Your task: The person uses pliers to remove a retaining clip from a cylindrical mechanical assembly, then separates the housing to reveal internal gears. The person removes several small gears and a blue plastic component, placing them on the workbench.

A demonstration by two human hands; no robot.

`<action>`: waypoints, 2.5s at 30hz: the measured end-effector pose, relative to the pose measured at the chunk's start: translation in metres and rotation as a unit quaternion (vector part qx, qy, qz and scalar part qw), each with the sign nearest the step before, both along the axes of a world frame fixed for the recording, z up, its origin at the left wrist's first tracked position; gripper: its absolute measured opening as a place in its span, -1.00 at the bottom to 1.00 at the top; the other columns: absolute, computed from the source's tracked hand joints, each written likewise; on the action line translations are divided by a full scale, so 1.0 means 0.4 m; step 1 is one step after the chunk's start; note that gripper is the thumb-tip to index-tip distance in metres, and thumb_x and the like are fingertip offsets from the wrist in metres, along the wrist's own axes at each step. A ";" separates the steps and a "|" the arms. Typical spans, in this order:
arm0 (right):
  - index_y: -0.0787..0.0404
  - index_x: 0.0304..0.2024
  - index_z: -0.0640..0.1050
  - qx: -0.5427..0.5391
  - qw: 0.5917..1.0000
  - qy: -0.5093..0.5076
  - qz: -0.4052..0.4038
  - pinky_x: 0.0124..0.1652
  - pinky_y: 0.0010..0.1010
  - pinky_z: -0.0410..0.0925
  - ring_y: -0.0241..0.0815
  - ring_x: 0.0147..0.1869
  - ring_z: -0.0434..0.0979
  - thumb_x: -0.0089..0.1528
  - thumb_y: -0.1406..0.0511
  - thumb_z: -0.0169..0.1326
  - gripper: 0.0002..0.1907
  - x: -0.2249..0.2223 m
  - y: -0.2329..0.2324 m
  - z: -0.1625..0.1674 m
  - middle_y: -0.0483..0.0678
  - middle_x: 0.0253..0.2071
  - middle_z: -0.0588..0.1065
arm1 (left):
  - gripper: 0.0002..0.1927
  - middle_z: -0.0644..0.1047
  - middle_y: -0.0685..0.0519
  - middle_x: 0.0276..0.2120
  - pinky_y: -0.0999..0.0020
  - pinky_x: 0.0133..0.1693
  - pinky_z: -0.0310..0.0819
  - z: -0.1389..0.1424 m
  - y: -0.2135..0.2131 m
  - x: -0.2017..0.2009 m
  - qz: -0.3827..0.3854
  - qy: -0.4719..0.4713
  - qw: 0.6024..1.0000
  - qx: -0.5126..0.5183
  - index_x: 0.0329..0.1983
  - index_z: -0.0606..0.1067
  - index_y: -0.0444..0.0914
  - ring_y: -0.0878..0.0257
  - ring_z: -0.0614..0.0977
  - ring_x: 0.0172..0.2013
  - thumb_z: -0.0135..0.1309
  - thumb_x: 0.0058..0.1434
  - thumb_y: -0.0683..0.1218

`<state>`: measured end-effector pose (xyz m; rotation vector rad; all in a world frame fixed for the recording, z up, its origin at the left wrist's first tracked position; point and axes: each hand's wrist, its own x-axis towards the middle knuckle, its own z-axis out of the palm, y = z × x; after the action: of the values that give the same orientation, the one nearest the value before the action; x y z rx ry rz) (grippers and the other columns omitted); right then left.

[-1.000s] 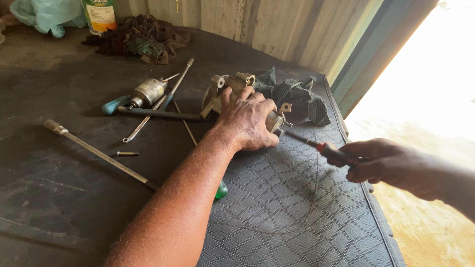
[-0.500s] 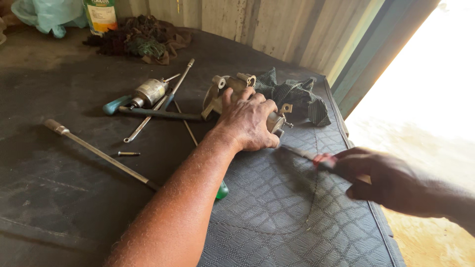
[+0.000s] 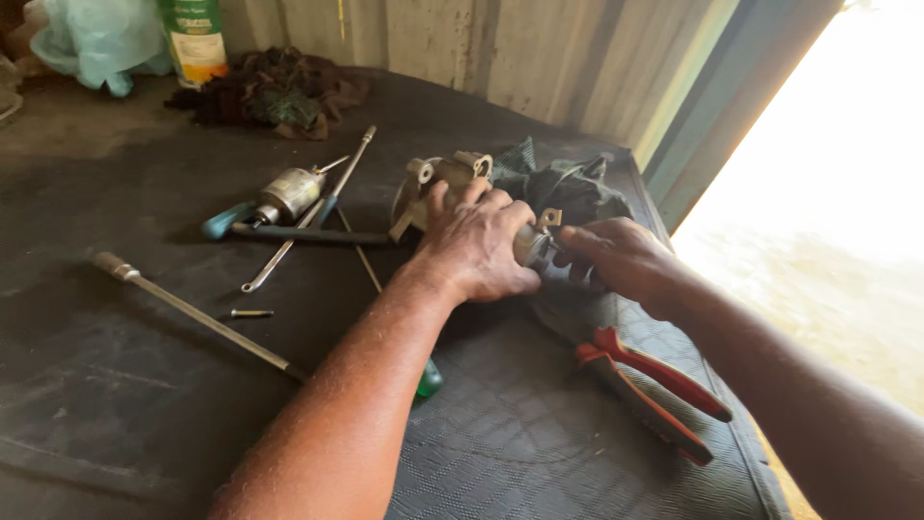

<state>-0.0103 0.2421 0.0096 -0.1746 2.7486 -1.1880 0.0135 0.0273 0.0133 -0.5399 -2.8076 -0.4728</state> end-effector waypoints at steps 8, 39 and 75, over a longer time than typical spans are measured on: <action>0.22 -0.27 0.66 0.148 0.976 0.154 0.031 -0.22 -0.19 0.42 -0.12 -0.27 0.60 0.09 0.09 0.25 -0.65 -0.001 -0.008 -0.015 -0.01 -0.38 0.61 | -0.27 0.44 0.04 0.20 -0.30 0.37 -0.31 0.001 0.002 0.000 -0.002 0.001 1.000 0.005 0.08 0.50 -0.01 0.05 0.20 0.38 0.32 -0.24 0.23; 0.31 -0.47 0.57 0.116 0.963 0.236 0.053 -0.31 -0.09 0.35 0.01 -0.43 0.50 0.18 0.07 0.14 -0.60 0.053 0.047 -0.050 0.12 -0.53 0.48 | -0.25 0.47 0.07 0.17 -0.26 0.33 -0.18 -0.006 -0.006 -0.007 -0.024 0.026 0.999 0.012 0.06 0.51 0.01 0.07 0.24 0.36 0.32 -0.27 0.28; -0.28 0.33 0.42 0.349 0.937 0.024 -0.007 0.11 -0.24 0.43 -0.16 0.21 0.52 0.02 -0.16 0.29 -0.18 0.373 0.057 0.048 -0.21 0.12 0.52 | -0.72 0.67 0.09 -0.14 0.07 0.15 0.30 -0.042 -0.062 -0.060 -0.078 0.123 0.975 0.170 -0.21 0.68 -0.02 0.09 0.57 0.08 0.10 0.17 0.16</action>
<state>0.1391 0.2648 0.0290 -0.0994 3.0122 -0.1504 -0.0103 0.0026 -0.0037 -0.6915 -2.3902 -0.8364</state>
